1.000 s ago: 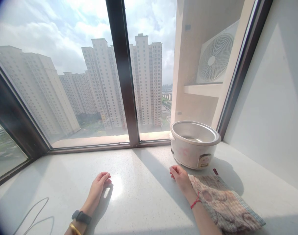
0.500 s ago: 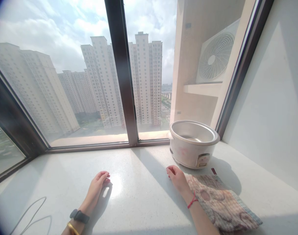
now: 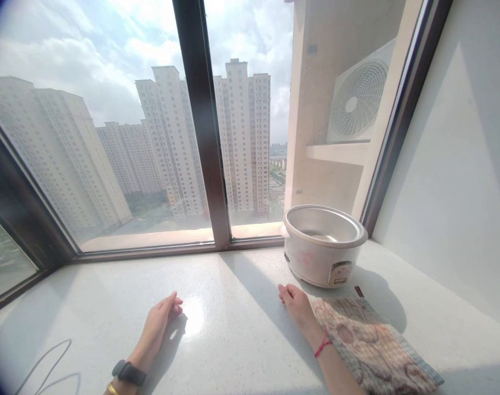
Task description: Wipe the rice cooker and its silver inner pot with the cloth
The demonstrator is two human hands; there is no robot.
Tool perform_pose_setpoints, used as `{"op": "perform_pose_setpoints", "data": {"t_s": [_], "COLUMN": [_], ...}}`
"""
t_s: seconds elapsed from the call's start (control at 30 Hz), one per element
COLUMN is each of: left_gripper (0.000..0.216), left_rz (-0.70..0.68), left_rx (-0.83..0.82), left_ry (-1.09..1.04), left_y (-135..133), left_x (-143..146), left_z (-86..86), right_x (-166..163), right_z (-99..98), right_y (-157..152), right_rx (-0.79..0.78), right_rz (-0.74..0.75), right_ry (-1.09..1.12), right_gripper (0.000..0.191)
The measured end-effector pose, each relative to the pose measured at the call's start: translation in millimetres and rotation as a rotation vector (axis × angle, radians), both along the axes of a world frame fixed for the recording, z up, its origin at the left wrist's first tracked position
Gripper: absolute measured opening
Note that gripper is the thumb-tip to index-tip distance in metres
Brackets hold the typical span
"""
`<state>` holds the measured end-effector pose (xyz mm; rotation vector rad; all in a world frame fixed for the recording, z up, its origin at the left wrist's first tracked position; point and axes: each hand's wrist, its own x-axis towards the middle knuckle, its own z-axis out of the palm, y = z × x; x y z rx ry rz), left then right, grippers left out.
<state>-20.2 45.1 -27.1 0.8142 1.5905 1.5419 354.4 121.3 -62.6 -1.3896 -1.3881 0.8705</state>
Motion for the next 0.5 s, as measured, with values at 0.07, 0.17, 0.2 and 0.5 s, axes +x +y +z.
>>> {"op": "perform_pose_setpoints", "data": {"t_s": [0.07,0.17,0.2,0.5], "left_gripper": [0.050,0.050,0.050,0.045], "left_rz": [0.005,0.024,0.027,0.018], "left_rx": [0.009,0.027,0.028,0.013], "left_ry": [-0.023,-0.052,-0.060,-0.076], "left_y": [0.1,1.7,2.2,3.3], "left_x": [0.2,-0.3,-0.6,-1.0], "left_z": [0.6,1.4,1.5,-0.5], "right_x": [0.1,-0.5,-0.9,-1.8], "right_z": [-0.1,-0.1,0.0,-5.4], "right_y": [0.1,0.0,-0.1,1.0], "right_rx": [0.002,0.021,0.030,0.035], "right_rz": [-0.016,-0.025,-0.021,0.005], "right_ry": [-0.006,-0.002,0.002,0.043], "right_gripper": [0.053,0.049,0.045,0.033]}}
